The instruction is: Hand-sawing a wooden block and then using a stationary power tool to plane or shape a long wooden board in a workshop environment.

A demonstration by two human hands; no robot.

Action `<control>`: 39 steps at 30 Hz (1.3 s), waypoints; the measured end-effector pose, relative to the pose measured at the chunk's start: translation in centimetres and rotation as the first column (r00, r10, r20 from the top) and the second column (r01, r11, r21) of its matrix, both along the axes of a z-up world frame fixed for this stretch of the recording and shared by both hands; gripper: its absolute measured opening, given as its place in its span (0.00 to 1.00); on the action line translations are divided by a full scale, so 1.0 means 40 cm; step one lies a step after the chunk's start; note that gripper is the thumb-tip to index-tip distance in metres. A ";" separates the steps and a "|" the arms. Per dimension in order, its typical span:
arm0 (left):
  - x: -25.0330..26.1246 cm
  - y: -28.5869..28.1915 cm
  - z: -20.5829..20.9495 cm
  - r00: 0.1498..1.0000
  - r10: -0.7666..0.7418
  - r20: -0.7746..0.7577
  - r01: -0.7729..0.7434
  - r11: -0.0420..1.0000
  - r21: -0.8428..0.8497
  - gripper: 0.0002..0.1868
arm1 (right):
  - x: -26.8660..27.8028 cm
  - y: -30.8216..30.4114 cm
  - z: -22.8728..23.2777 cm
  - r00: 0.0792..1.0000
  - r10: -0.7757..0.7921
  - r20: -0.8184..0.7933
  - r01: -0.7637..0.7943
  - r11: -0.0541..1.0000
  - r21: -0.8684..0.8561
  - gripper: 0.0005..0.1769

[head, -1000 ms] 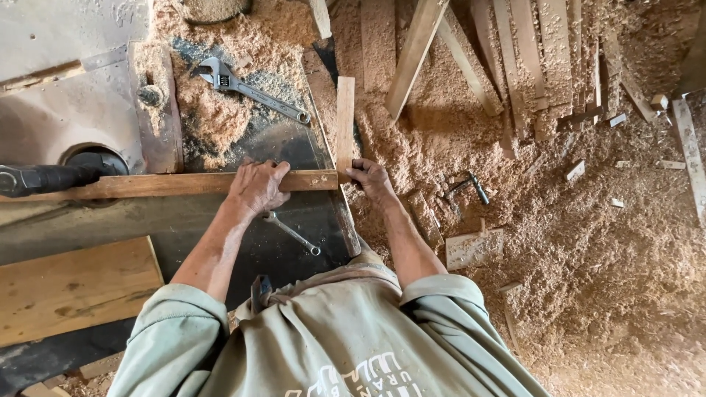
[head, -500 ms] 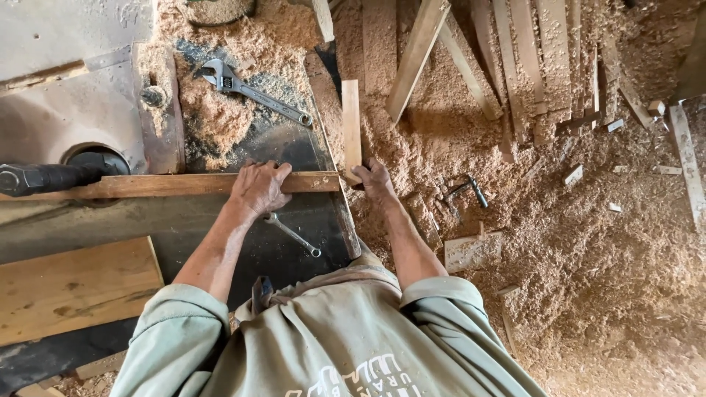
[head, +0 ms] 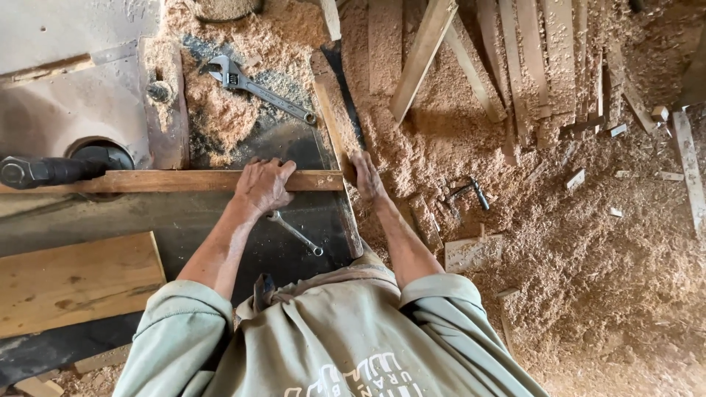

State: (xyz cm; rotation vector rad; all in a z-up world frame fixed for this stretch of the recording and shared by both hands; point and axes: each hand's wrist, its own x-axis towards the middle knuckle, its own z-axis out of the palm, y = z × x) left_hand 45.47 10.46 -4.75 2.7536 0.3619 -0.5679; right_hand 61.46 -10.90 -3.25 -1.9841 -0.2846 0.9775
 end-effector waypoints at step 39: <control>-0.007 0.012 0.020 1.000 -0.019 0.000 0.019 0.997 -0.077 0.27 | 0.033 -0.074 -0.202 0.897 -0.327 -0.297 0.397 0.891 0.219 0.21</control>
